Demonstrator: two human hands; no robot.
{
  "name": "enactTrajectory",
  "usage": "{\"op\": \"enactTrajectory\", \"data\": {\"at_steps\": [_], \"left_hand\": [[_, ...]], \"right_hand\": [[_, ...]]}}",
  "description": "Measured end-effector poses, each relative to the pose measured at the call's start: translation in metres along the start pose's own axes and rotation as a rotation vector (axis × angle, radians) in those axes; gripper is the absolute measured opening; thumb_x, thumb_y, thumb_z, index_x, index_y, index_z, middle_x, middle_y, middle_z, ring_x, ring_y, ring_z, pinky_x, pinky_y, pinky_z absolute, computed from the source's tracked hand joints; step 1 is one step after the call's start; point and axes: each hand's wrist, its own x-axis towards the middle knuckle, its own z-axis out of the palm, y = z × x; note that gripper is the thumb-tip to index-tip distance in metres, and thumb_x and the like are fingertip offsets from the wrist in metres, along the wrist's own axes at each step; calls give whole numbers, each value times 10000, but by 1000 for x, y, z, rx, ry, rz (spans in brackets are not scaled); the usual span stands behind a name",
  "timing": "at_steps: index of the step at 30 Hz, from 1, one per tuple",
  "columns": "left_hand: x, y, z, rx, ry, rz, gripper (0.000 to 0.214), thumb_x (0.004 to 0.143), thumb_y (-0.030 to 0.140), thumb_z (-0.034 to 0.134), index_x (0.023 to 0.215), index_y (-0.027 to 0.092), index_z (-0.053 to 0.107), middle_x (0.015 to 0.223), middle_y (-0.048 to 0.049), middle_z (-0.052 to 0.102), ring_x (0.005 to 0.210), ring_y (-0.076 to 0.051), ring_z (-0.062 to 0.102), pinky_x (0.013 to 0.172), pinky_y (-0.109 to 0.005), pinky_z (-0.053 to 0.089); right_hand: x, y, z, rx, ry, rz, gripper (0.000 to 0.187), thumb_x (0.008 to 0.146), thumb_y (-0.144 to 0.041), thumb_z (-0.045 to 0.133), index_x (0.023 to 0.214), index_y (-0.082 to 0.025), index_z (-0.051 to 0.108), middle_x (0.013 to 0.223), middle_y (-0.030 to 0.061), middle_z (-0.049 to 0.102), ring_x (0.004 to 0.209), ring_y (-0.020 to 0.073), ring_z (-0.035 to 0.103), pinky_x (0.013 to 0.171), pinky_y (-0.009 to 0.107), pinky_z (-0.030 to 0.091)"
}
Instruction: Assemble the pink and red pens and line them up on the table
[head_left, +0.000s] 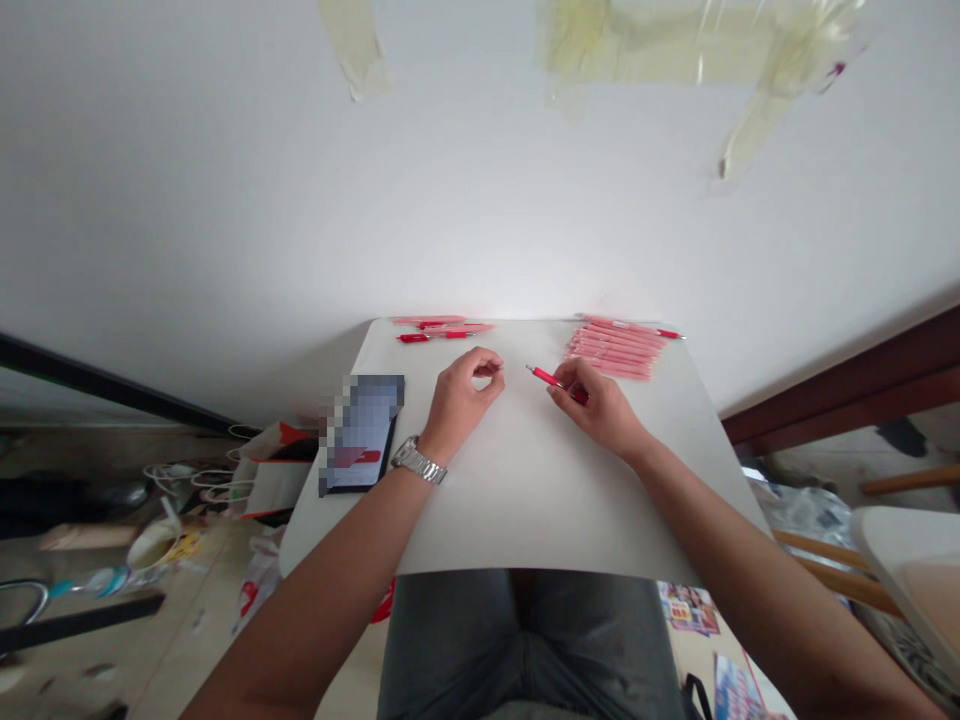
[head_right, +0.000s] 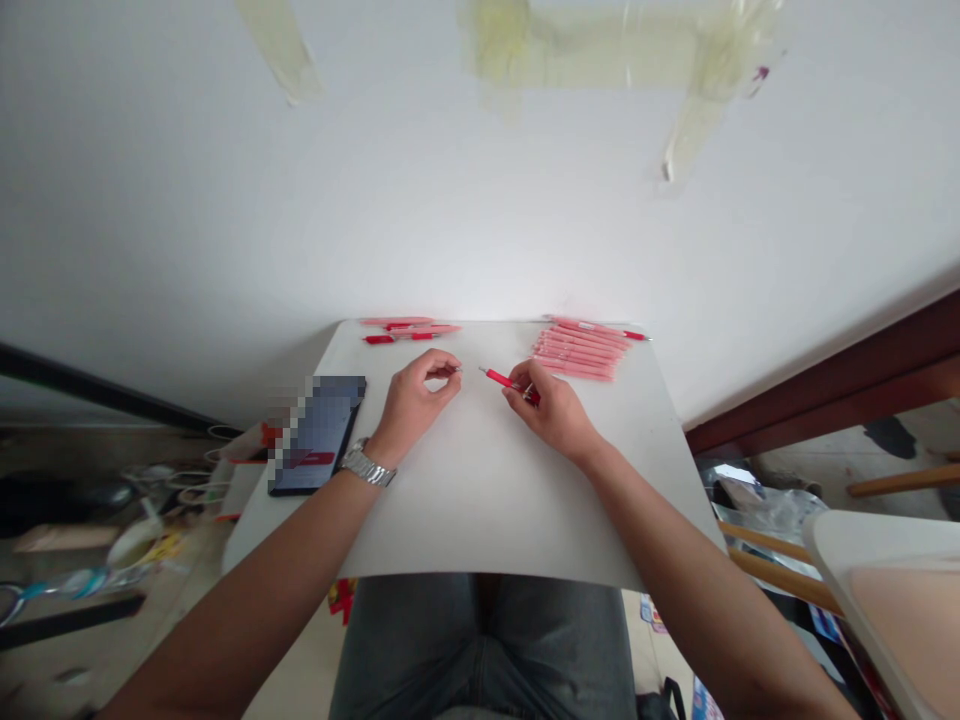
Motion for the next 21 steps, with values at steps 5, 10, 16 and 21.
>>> {"op": "enactTrajectory", "data": {"at_steps": [5, 10, 16, 21], "left_hand": [[2, -2, -4, 142, -23, 42, 141, 901, 121, 644, 989, 229, 664, 959, -17, 709, 910, -184, 684, 908, -356, 569], [2, -4, -5, 258, -29, 8, 163, 874, 98, 667, 961, 233, 689, 970, -33, 678, 920, -210, 647, 908, -384, 546], [1, -4, -5, 293, -41, -47, 177, 867, 93, 687, 961, 235, 732, 1002, -48, 677, 965, -224, 643, 950, -404, 543], [1, -5, -4, 289, -57, -66, 177, 863, 92, 694, 956, 234, 746, 1012, -53, 676, 968, -223, 639, 964, -411, 543]], "right_hand": [[0, 2, 0, -10, 1, -7, 191, 968, -406, 620, 1028, -240, 547, 881, 24, 670, 677, 147, 556, 638, 284, 457], [0, 3, 1, -19, -9, 2, 187, 960, -395, 630, 1032, -242, 550, 884, 21, 674, 683, 150, 562, 648, 287, 458], [0, 1, 1, -13, -12, 13, 184, 958, -391, 630, 1032, -243, 549, 881, 18, 666, 696, 154, 563, 659, 290, 460], [0, 0, 1, -13, -15, 17, 183, 958, -390, 627, 1029, -242, 545, 879, 17, 665, 691, 151, 562, 656, 287, 457]]}}
